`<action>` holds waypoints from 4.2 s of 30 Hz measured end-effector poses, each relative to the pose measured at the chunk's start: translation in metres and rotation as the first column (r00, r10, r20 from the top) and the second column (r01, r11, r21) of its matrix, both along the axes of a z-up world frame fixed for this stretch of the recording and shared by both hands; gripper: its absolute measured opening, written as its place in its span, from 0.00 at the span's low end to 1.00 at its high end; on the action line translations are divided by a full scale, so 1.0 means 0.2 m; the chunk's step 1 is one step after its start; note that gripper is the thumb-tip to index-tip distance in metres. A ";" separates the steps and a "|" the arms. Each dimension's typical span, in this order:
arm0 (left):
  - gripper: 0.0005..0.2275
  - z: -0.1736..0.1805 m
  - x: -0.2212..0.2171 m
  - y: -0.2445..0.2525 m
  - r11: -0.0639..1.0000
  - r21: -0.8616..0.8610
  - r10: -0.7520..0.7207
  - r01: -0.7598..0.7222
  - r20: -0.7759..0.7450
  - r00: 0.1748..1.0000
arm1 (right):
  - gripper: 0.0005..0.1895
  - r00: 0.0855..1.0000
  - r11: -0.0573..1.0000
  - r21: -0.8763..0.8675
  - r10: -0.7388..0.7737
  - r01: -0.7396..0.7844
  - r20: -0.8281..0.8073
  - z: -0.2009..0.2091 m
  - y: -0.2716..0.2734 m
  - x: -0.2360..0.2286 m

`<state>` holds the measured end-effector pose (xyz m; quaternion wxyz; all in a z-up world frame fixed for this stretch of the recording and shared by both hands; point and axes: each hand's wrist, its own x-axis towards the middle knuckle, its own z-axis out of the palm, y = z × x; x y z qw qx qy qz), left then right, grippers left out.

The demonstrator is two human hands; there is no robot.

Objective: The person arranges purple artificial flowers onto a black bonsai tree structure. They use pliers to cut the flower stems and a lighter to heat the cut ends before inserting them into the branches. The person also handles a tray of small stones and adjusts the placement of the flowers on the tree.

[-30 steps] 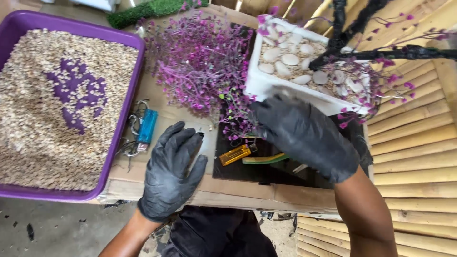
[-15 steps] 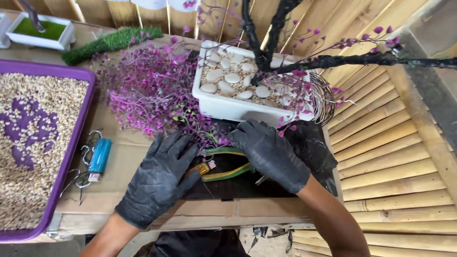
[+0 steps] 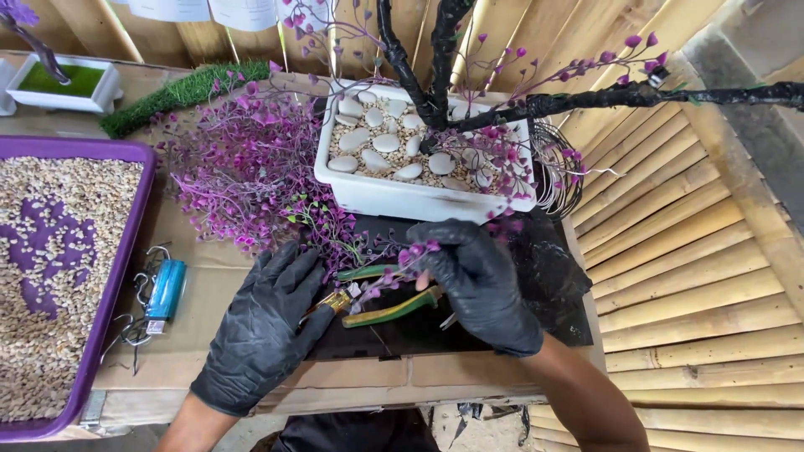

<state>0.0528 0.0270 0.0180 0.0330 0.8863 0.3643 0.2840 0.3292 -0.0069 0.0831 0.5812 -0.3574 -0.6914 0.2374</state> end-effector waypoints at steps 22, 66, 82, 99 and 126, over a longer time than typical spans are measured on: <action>0.23 0.08 0.11 -0.11 0.999 -0.026 0.050 -0.045 0.221 0.974 | 0.09 1.000 0.978 -0.208 -0.023 0.026 0.015 0.00 0.00 -0.03; 0.18 -0.11 0.05 -0.11 0.992 -0.123 0.073 -0.042 0.253 0.965 | 0.12 0.911 0.962 0.095 0.207 -0.256 0.357 -0.02 0.02 -0.10; 0.08 -0.02 -0.03 -0.14 0.985 0.024 0.148 -0.172 0.406 0.902 | 0.10 0.946 0.998 0.021 0.057 -0.067 0.319 -0.01 -0.02 -0.13; 0.08 0.15 -0.46 -0.11 0.829 0.294 0.431 -0.476 0.208 0.878 | 0.14 0.931 0.992 0.068 0.073 -0.104 0.358 0.00 -0.01 -0.12; 0.20 0.15 -0.03 -0.14 0.976 0.141 0.175 -0.166 -0.051 0.983 | 0.16 0.931 0.972 0.152 -0.220 0.181 0.292 -0.06 0.00 -0.05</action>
